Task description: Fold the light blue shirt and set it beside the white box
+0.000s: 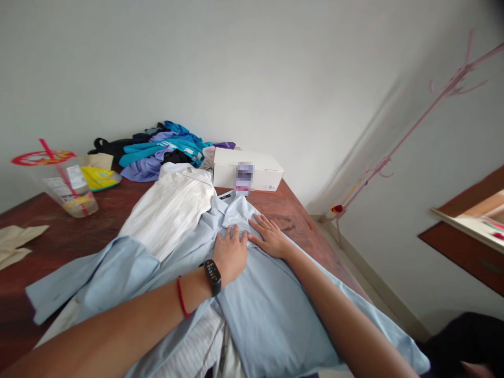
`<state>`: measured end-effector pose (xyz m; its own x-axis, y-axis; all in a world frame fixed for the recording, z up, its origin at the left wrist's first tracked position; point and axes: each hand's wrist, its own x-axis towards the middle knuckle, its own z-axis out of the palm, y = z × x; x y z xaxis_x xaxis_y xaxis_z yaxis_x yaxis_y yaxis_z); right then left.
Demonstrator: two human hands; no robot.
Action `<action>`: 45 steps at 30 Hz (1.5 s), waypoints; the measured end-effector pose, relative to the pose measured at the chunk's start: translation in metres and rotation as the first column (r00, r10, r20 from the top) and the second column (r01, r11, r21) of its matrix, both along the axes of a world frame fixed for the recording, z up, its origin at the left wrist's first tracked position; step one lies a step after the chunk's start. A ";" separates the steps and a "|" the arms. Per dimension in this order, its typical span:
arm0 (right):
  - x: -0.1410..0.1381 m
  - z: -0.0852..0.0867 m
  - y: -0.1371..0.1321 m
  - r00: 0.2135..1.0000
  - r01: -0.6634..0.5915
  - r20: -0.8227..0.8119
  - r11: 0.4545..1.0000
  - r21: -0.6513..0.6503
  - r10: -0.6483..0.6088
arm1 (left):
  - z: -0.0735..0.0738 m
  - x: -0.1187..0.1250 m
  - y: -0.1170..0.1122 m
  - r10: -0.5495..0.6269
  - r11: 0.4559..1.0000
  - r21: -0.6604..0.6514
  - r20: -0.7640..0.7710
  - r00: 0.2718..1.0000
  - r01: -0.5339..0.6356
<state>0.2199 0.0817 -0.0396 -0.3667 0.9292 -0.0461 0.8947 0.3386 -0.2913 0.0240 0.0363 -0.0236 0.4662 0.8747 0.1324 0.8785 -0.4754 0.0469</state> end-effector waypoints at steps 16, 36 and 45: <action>0.016 -0.016 0.013 0.950 0.003 -0.310 0.995 0.103 0.029 | 0.002 -0.005 0.004 -0.070 0.994 0.071 -0.161 0.984 0.083; 0.020 0.001 -0.002 0.664 0.240 -0.747 0.953 0.185 -0.022 | -0.003 -0.002 0.002 -0.083 0.986 0.136 -0.105 0.991 0.097; 0.024 -0.004 0.005 0.745 0.148 -0.667 0.980 0.134 -0.022 | -0.002 0.005 -0.004 -0.023 0.994 0.100 -0.094 0.995 0.033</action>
<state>0.2436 0.0868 -0.0438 -0.1657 0.9276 0.3348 0.5273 0.3702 -0.7648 0.0289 0.0321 -0.0261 0.5046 0.8455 0.1747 0.8632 -0.4980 -0.0834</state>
